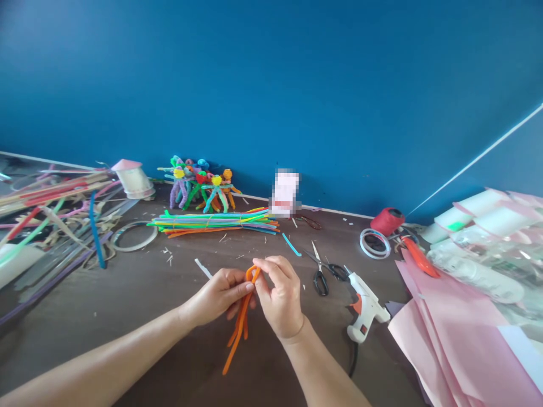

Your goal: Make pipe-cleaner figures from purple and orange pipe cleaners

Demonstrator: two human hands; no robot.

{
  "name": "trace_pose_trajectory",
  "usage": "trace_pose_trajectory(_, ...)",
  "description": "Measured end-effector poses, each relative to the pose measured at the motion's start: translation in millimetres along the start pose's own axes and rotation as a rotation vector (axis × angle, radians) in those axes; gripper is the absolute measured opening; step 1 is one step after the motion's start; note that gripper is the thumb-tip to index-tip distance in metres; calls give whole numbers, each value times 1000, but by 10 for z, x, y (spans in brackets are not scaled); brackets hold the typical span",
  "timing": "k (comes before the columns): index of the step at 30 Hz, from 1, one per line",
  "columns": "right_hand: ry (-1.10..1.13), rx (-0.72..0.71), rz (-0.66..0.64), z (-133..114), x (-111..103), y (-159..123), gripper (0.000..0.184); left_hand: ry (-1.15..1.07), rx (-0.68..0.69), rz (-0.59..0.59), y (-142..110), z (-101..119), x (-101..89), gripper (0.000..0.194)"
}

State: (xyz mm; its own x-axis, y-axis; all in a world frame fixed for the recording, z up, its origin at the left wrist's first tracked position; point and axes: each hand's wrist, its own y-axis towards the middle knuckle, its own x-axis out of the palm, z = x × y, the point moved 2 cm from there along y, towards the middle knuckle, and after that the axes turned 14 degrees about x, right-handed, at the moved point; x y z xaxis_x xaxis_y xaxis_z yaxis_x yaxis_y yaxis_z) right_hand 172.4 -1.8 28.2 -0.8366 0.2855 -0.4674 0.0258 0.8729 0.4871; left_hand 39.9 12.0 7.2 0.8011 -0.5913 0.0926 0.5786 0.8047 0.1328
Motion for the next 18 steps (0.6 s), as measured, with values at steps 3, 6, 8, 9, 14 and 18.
trace_pose_trajectory(3,73,115,-4,7,21,-6,29,-25,12,101,19,-10,-32,35)
trace_pose_trajectory(6,145,232,-13,11,40,-16,18,-19,38,186,33,-25,-82,35)
trace_pose_trajectory(8,168,262,-64,1,54,-19,8,5,46,197,35,-40,-101,35)
trace_pose_trajectory(9,170,263,-92,-8,59,-19,5,20,49,193,34,-48,-104,35)
trace_pose_trajectory(14,171,272,-147,-55,55,-5,6,80,70,165,15,-53,-77,33)
trace_pose_trajectory(18,253,339,-208,-66,56,-1,11,67,79,169,1,-28,-66,31)
